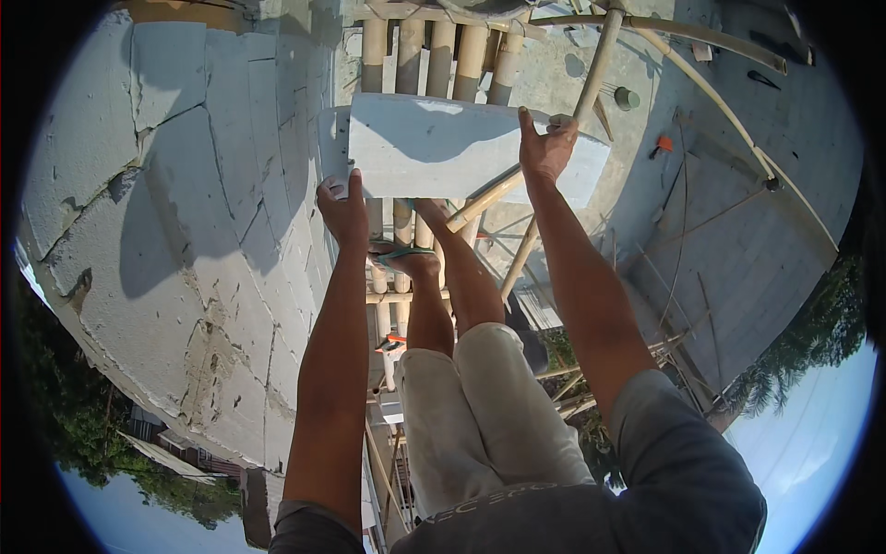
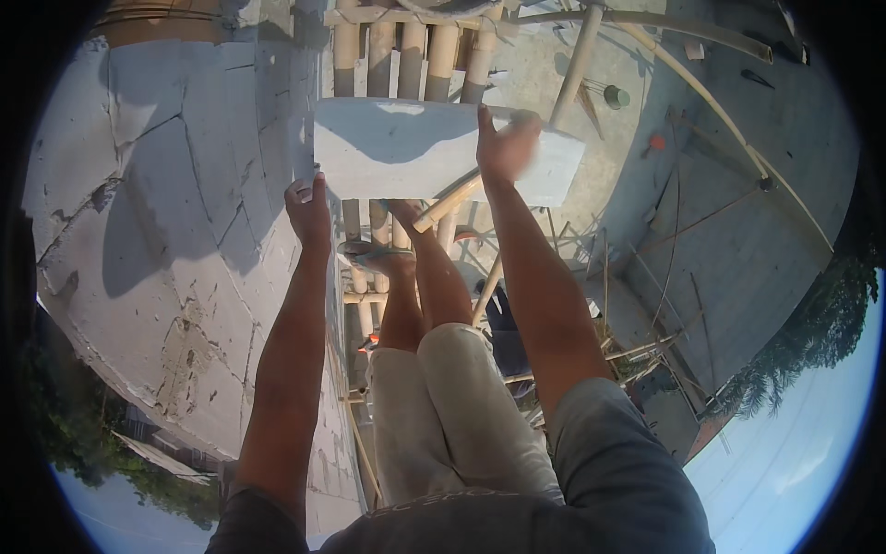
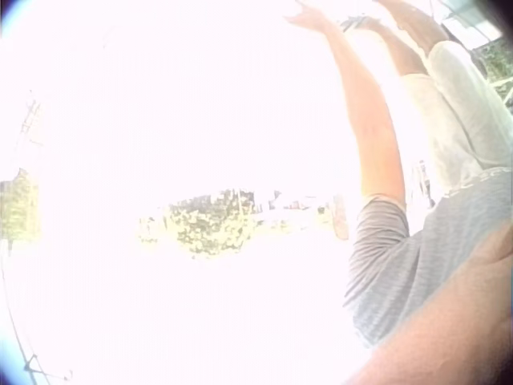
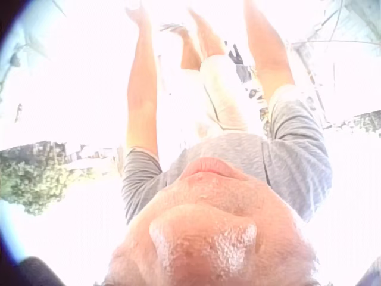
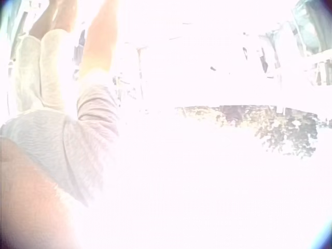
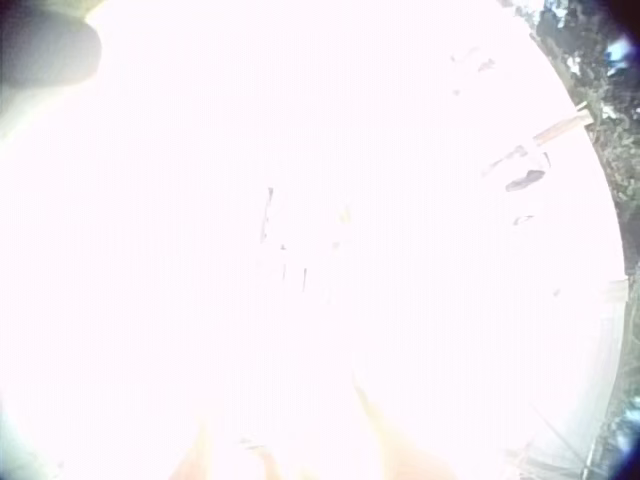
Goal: The person places lightweight concrete blocks onto a wall structure, adjusts them using a hammer, and applies mortar along the surface using a trowel from a bucket.
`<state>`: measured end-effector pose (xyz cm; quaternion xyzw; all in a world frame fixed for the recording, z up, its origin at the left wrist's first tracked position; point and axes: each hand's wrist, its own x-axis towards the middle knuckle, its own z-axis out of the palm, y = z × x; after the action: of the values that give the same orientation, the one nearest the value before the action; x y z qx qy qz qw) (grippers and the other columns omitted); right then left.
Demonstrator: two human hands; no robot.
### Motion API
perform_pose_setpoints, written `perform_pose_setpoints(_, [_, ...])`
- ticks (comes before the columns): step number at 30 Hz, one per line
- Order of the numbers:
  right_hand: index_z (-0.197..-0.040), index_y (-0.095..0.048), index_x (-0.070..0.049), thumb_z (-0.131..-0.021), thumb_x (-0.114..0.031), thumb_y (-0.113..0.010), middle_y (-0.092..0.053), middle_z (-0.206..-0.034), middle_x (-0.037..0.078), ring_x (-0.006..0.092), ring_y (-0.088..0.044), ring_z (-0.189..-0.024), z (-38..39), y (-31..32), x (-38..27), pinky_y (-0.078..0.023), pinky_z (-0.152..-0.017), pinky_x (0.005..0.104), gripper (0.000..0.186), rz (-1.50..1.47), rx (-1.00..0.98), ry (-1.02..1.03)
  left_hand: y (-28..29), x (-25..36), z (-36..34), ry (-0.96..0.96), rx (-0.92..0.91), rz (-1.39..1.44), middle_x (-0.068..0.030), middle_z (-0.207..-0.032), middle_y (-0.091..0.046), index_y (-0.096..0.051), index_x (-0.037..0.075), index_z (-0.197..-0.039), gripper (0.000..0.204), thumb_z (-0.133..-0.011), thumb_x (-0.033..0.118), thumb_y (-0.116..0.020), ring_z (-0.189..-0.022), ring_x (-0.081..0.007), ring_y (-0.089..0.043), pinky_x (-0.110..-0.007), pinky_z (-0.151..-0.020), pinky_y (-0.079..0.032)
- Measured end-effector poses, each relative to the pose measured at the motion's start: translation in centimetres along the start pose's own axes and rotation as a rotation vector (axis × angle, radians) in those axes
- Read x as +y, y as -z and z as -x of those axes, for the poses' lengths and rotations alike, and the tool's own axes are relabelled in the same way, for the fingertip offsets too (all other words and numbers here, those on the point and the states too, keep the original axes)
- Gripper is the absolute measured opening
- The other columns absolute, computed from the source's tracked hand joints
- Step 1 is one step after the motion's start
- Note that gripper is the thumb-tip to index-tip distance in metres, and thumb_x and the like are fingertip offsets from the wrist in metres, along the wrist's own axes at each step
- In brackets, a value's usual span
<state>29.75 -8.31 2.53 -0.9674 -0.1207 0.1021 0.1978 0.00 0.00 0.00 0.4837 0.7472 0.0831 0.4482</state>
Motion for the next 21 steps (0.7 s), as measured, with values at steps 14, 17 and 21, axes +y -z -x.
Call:
perform_pose_setpoints(14, [-0.127, -0.049, -0.01, -0.081, -0.016, -0.068, -0.067, -0.104, 0.016, 0.0322, -0.069, -0.085, 0.9, 0.4, 3.1, -0.054, -0.079, 0.0407, 0.051, -0.1, -0.232, 0.232, -1.6, -2.5, -1.9, 0.073, -0.162, 0.136, -0.0202, -0.122, -0.06, -0.056, -0.006, -0.128, 0.075, -0.085, 0.053, -0.073, -0.114, -0.0296, -0.057, -0.039, -0.098, -0.044])
perform_pose_setpoints(17, [-0.136, -0.049, -0.016, -0.086, -0.024, -0.059, -0.068, -0.112, 0.021, 0.0397, -0.066, -0.099, -6.7, -1.8, 0.0, -0.052, -0.087, 0.0453, 0.051, 0.163, -0.523, 0.518, -1.9, -3.2, -2.4, 0.023, -0.154, 0.13, -0.021, -0.125, -0.058, -0.055, -0.006, -0.129, 0.077, -0.084, 0.053, -0.074, -0.116, -0.0313, -0.056, -0.04, -0.1, -0.044])
perform_pose_setpoints(21, [-0.128, -0.061, -0.023, -0.082, -0.02, -0.061, -0.071, -0.109, 0.007, 0.0271, -0.065, -0.106, -13.1, -9.3, -4.3, -0.042, -0.098, 0.0452, 0.046, 0.463, -0.731, 0.848, -2.0, -3.6, -2.6, 0.003, -0.123, 0.048, -0.0222, -0.13, -0.053, -0.052, -0.005, -0.133, 0.079, -0.083, 0.051, -0.075, -0.12, -0.0345, -0.055, -0.042, -0.103, -0.042])
